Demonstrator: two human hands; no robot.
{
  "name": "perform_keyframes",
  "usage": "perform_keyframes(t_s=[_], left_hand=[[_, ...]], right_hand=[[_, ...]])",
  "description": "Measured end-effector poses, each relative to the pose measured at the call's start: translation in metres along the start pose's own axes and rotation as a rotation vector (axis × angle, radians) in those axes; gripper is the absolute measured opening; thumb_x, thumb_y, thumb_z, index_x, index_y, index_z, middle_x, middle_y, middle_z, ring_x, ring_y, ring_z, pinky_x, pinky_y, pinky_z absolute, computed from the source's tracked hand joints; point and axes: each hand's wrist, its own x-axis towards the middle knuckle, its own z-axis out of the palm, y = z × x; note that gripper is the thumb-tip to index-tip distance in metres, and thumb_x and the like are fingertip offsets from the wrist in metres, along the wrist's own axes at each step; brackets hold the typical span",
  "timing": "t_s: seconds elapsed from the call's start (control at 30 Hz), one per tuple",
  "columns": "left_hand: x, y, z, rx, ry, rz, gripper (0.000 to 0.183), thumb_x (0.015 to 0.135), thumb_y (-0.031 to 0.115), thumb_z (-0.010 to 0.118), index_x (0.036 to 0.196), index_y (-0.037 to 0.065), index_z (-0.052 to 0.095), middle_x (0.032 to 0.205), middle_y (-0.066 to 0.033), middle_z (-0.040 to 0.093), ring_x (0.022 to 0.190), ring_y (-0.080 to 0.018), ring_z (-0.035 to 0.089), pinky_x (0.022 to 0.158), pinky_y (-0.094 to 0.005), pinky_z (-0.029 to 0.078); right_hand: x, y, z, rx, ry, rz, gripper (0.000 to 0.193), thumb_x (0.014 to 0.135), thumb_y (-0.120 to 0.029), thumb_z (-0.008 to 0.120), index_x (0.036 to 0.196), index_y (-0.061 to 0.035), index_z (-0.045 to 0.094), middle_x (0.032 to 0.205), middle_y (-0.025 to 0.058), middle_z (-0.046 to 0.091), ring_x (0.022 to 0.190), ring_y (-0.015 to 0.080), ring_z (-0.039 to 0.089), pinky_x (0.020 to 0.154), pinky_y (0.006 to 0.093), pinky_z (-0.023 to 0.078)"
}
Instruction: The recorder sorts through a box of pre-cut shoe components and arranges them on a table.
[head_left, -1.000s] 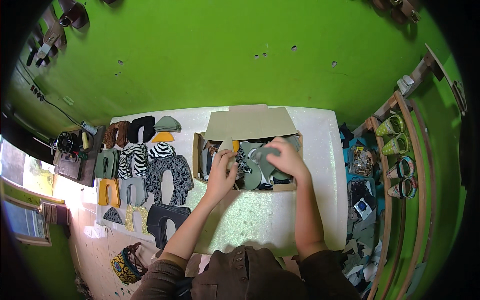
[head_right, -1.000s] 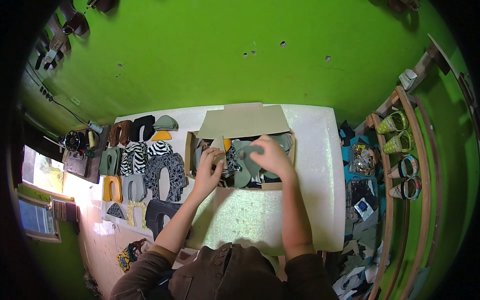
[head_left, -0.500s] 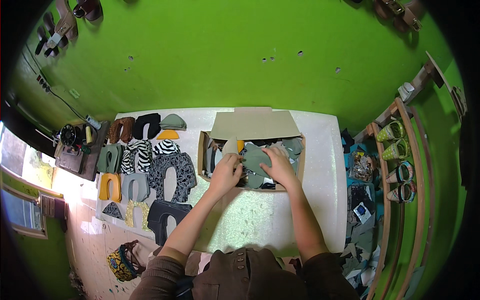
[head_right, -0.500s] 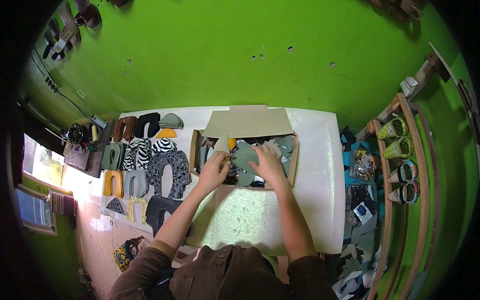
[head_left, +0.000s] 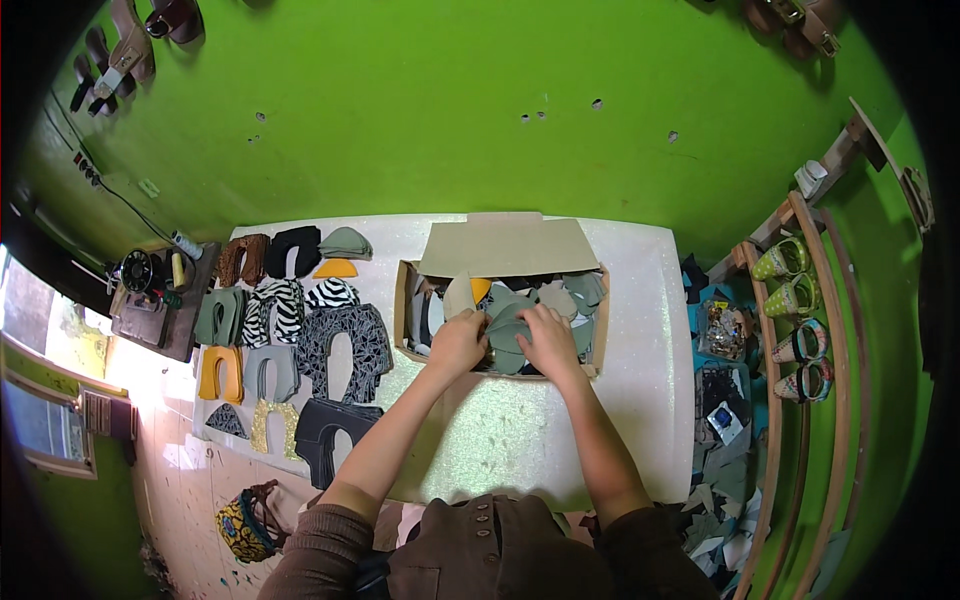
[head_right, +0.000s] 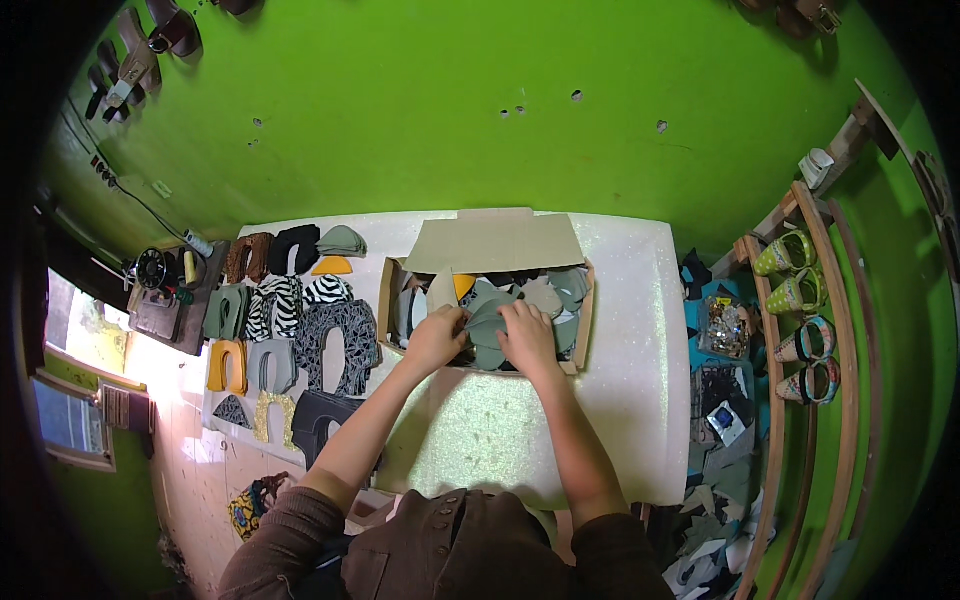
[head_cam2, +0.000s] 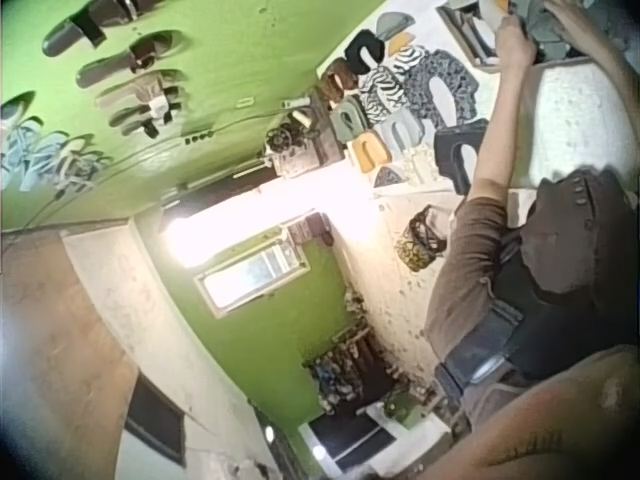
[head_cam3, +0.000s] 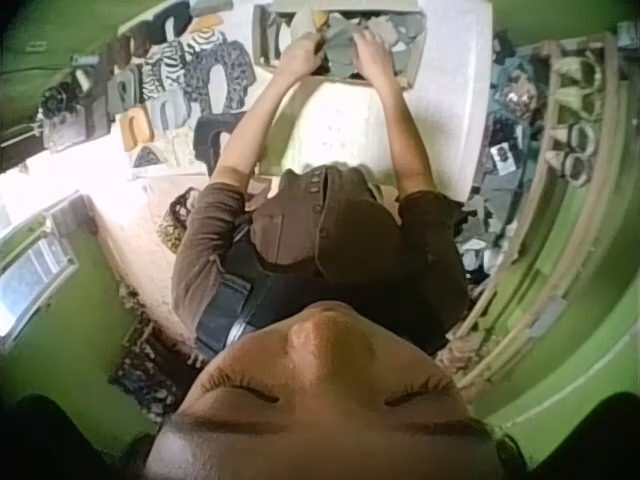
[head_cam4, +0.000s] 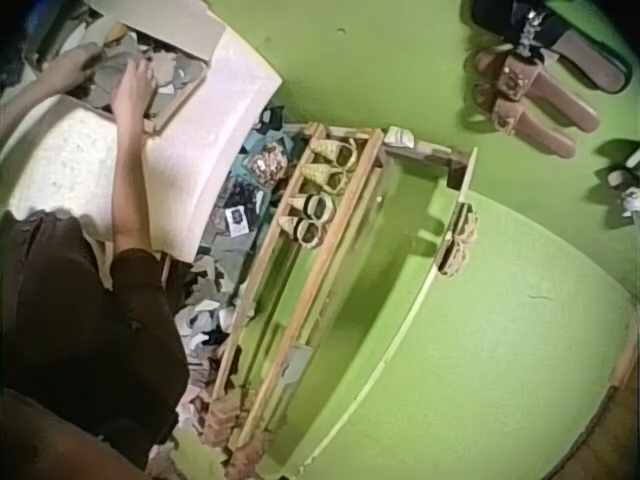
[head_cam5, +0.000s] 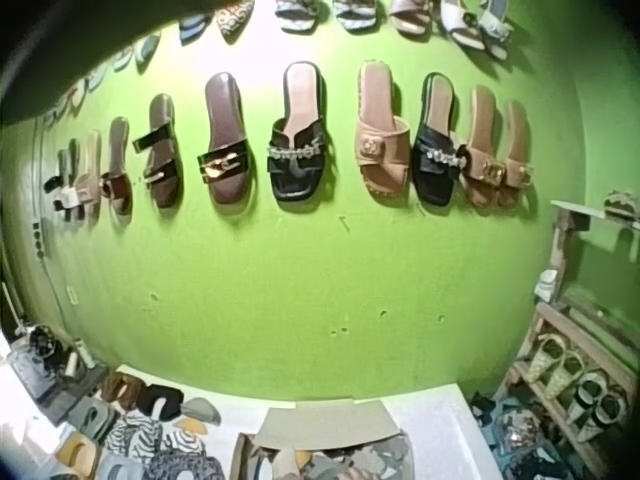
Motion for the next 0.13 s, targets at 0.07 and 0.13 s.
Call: perform_keyframes(t_s=[0.07,0.13], left_hand=[[-0.0025,0.0020,-0.0011,0.009,-0.017,-0.006,0.031,0.072,0.011,0.062,0.103,0.007,0.057,0.090,-0.0154,0.058,0.083,-0.0335,0.059,0.072,-0.0399,0.048],[-0.0061,0.0041,-0.0028,-0.023,0.085,0.079,0.039,0.072,0.012,0.064,0.109,0.008,0.054,0.102,-0.0177,0.055,0.097,-0.0331,0.054,0.081,-0.0385,0.045]], right_hand=[[-0.0002,0.0040,0.0018,0.027,-0.008,-0.001,0.033,0.072,-0.013,0.067,0.102,-0.0104,0.055,0.096,0.0078,0.052,0.095,0.0265,0.050,0.083,0.0390,0.039],[-0.0011,0.0060,0.0025,0.055,-0.017,-0.002,0.031,0.072,-0.013,0.066,0.100,-0.0113,0.055,0.095,0.0073,0.052,0.094,0.0261,0.050,0.083,0.0392,0.038]])
